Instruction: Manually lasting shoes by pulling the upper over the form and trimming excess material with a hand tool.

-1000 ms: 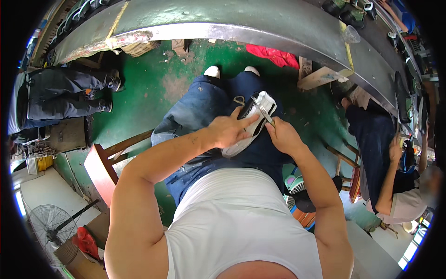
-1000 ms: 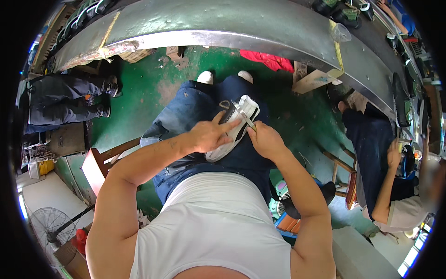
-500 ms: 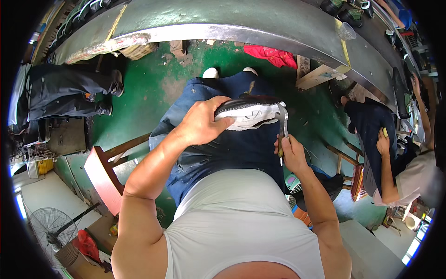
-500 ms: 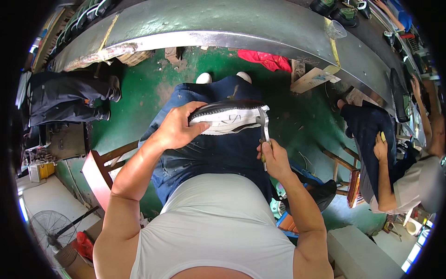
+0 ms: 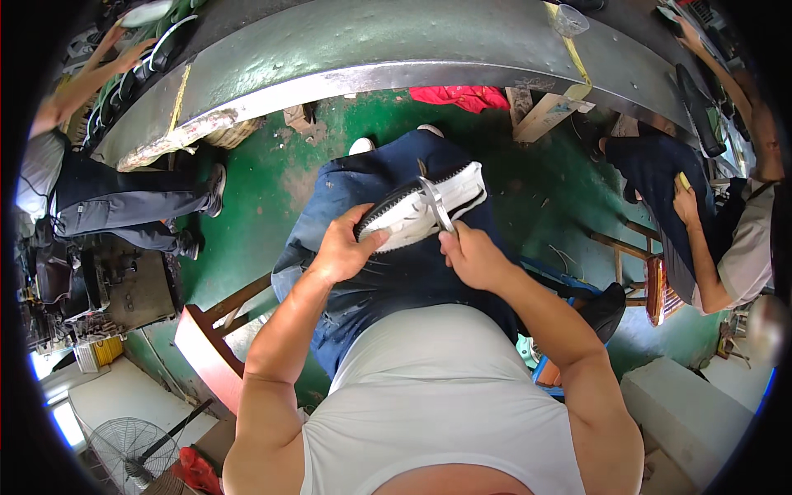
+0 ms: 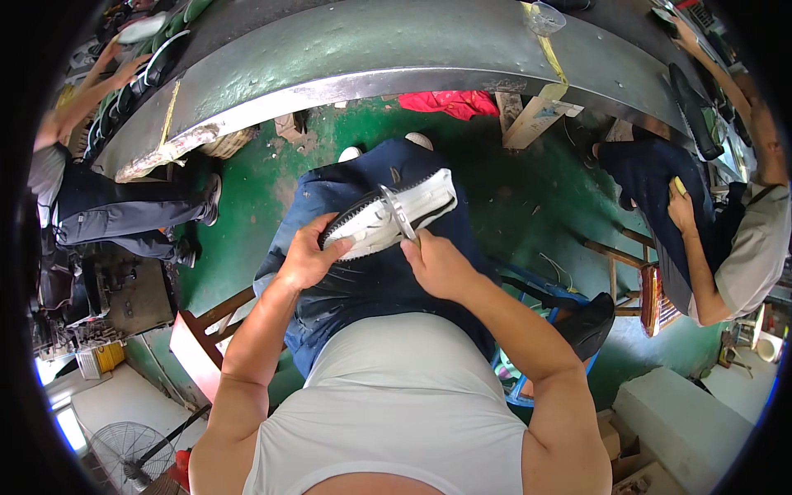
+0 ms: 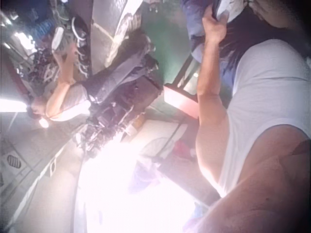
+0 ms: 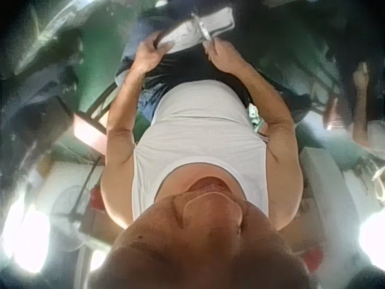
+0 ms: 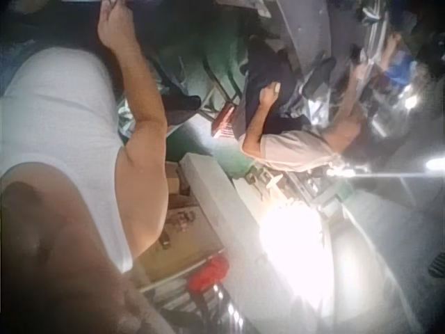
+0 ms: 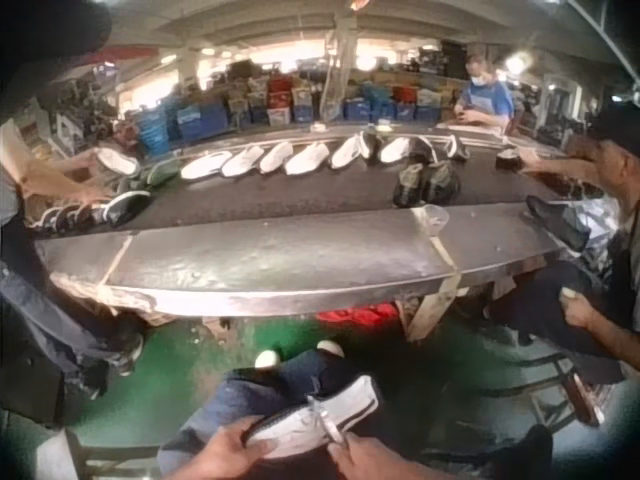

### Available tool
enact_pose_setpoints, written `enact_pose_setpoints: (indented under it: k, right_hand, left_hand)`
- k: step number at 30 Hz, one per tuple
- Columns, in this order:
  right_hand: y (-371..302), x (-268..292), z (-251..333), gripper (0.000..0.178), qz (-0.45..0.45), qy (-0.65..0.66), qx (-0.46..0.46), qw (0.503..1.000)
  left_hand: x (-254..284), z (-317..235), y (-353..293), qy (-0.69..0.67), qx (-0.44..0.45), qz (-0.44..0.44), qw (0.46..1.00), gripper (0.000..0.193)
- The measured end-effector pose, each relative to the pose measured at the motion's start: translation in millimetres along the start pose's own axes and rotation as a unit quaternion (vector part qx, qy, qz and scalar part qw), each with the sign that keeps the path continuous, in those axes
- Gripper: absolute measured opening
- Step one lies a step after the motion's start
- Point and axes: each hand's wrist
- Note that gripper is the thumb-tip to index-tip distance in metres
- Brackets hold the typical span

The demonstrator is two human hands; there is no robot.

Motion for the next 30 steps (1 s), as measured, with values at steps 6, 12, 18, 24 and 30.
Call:
enact_pose_setpoints:
  k: [6,12,18,24,30]
  right_hand:
    - [-24,23,9,0.039,-0.091,0.167,0.037,0.981]
    - [-49,32,-21,0.04,-0.135,0.282,-0.098,0.945]
    - [-39,35,-34,0.021,-0.019,0.071,-0.052,0.996]
    - [-26,16,-17,0.03,0.009,-0.001,-0.132,0.991]
    - [-21,15,-23,0.032,-0.017,-0.078,-0.137,0.987]
  left_hand:
    - [18,-43,-14,-0.097,-0.069,-0.093,0.989,0.051]
    - [1,-75,46,-0.119,-0.175,-0.135,0.968,0.041]
    - [-40,15,93,0.063,-0.083,0.191,0.976,0.088]
    - [-36,-7,85,0.211,-0.069,0.237,0.946,0.088]
    - [-46,7,82,0.2,-0.084,-0.039,0.975,0.022]
Point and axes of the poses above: each hand's wrist, its own y-axis towards the middle knuckle, its own x-axis out of the back of the hand, z = x × y, and after that the axes turned 11 degrees about y, right-handed
